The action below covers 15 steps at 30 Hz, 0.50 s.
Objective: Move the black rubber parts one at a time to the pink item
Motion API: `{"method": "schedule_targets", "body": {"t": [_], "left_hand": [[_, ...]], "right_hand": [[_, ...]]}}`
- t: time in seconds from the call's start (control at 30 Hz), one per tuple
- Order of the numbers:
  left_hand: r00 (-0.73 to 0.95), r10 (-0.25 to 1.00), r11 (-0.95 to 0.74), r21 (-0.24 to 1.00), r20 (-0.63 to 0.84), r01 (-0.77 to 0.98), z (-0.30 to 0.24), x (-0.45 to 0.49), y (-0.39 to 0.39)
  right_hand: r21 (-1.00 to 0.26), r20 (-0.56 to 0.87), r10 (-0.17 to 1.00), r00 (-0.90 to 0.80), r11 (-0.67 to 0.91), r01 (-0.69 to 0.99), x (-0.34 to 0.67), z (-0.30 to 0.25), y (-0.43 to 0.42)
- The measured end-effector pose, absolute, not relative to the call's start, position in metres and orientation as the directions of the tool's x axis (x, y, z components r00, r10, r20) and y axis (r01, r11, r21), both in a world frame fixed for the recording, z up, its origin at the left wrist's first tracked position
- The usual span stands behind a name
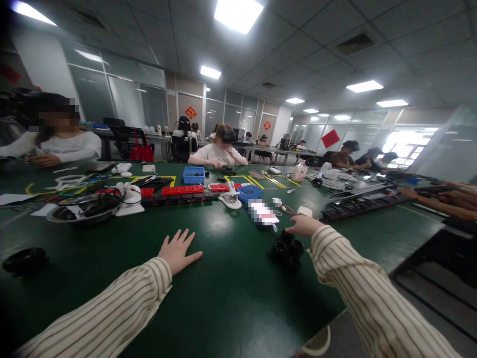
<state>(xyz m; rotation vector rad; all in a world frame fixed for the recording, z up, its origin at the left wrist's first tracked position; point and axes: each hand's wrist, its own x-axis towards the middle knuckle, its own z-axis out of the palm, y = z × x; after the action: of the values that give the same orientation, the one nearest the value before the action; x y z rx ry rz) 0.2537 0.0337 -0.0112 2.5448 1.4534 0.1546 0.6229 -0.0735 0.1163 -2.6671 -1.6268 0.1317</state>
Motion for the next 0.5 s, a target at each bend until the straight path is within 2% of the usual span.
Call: {"method": "schedule_targets", "body": {"t": [0.23, 0.5], "left_hand": [[0.515, 0.857, -0.497, 0.209, -0.035, 0.842, -0.01, 0.251, 0.034], [0.519, 0.854, -0.498, 0.216, -0.048, 0.84, -0.007, 0.251, 0.032]], "right_hand": [[-0.051, -0.116, 0.903, 0.413, -0.42, 0.906, 0.625, 0.091, -0.069], [0.0, -0.157, 0.917, 0.368, -0.372, 0.928, 0.614, 0.089, -0.066]]}}
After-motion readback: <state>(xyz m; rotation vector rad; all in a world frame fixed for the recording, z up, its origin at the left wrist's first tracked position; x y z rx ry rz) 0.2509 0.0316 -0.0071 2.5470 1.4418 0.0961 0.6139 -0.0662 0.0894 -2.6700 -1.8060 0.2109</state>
